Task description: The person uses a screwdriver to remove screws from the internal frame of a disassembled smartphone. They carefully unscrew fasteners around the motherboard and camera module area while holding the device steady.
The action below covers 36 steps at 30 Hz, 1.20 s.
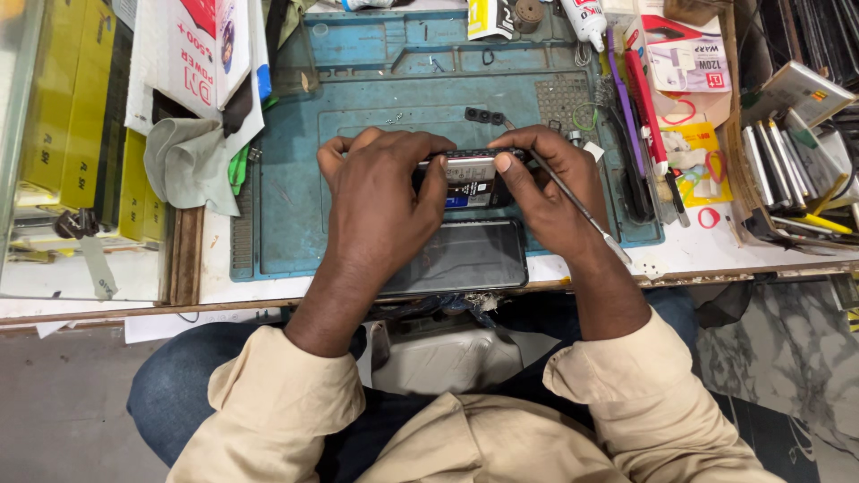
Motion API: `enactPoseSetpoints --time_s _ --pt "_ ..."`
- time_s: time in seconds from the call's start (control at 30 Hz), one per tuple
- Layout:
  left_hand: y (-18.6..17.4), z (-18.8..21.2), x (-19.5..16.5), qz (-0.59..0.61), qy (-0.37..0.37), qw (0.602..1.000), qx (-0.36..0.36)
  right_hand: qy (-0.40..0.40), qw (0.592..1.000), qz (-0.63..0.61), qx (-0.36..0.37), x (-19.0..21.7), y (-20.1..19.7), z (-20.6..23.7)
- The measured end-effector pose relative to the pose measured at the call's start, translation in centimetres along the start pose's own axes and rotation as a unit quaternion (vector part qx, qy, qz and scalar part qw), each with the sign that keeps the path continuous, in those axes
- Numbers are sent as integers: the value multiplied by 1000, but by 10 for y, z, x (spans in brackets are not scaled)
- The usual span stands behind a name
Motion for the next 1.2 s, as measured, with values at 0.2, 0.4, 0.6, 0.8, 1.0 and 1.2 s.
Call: enactPoseSetpoints --time_s 0.2,0.4,0.6,0.8,1.0,1.2 --pt "0 -1 0 4 -25 1000 3 6 1000 1 1 2 1 1" --pt "-3 1 1 17 -28 999 2 5 1000 -13 5 1 3 4" --pt "-2 3 3 16 -31 999 17 -7 997 -71 14 -1 7 6" --pt "-1 3 5 39 -19 999 26 -9 1000 -21 0 -1 7 9" --pt "0 3 8 58 -21 997 35 -19 1000 -10 -7 0 8 10" --pt "-8 4 12 81 12 997 0 -17 1000 2 -12 2 9 11"
Point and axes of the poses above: each hand's wrist, its own z-axis away from the middle knuckle, its own y-axis out of the palm, x = y × z, the point moved 5 cm from there along -z, towards the middle knuckle, and after that the axes turned 12 degrees about x, right-handed, at the moved point
